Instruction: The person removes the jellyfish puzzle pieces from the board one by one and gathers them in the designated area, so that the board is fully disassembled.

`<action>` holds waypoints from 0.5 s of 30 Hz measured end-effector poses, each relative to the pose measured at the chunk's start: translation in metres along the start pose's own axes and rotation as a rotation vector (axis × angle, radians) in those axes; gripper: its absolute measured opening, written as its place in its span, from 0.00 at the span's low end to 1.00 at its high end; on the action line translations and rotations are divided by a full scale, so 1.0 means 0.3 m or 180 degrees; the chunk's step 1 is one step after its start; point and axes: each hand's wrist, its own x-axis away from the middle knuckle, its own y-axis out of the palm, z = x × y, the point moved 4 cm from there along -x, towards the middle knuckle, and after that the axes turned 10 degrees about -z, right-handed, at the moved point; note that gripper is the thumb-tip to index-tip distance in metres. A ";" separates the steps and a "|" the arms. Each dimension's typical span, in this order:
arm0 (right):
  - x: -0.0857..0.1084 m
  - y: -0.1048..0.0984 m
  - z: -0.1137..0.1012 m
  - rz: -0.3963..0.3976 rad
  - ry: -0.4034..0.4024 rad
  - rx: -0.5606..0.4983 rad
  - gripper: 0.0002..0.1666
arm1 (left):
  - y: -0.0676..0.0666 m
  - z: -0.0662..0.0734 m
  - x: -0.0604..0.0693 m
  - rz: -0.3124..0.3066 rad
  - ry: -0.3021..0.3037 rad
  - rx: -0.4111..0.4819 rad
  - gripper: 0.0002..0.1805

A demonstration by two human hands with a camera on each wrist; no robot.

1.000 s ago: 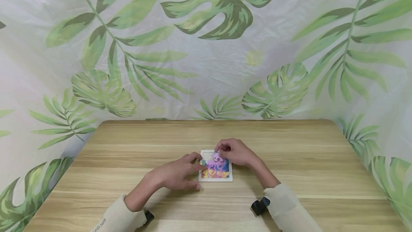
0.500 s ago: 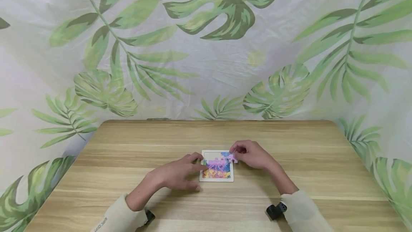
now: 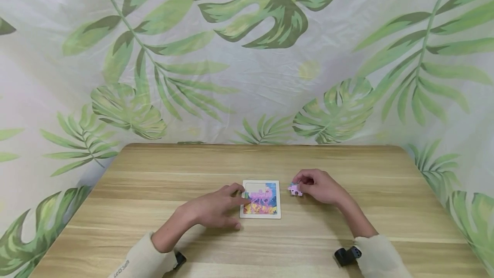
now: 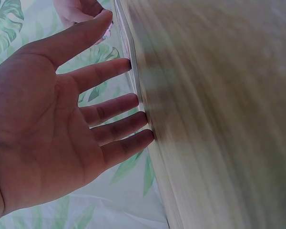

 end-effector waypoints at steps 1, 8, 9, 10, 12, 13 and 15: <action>0.007 -0.004 0.005 0.0014 0.0014 0.0006 0.07 | 0.001 0.000 0.000 -0.0001 -0.0009 0.0000 0.34; 0.051 -0.028 0.038 0.0082 0.0070 -0.0007 0.07 | 0.002 -0.001 0.002 -0.0002 -0.0016 0.0011 0.35; 0.058 -0.032 0.042 0.0090 0.0082 0.0000 0.07 | 0.002 -0.001 0.002 -0.0003 -0.0016 0.0001 0.35; 0.065 -0.036 0.045 0.0095 0.0101 0.0002 0.08 | 0.002 -0.001 0.002 -0.0005 -0.0015 0.0000 0.35; 0.077 -0.044 0.050 0.0095 0.0140 -0.0013 0.08 | 0.002 -0.001 0.001 -0.0004 -0.0016 -0.0001 0.35; 0.082 -0.047 0.052 0.0092 0.0157 -0.0026 0.08 | 0.002 -0.002 0.000 -0.0005 -0.0014 -0.0002 0.35; 0.089 -0.054 0.057 0.0090 0.0177 -0.0054 0.08 | 0.002 -0.002 -0.001 -0.0008 -0.0013 -0.0008 0.35</action>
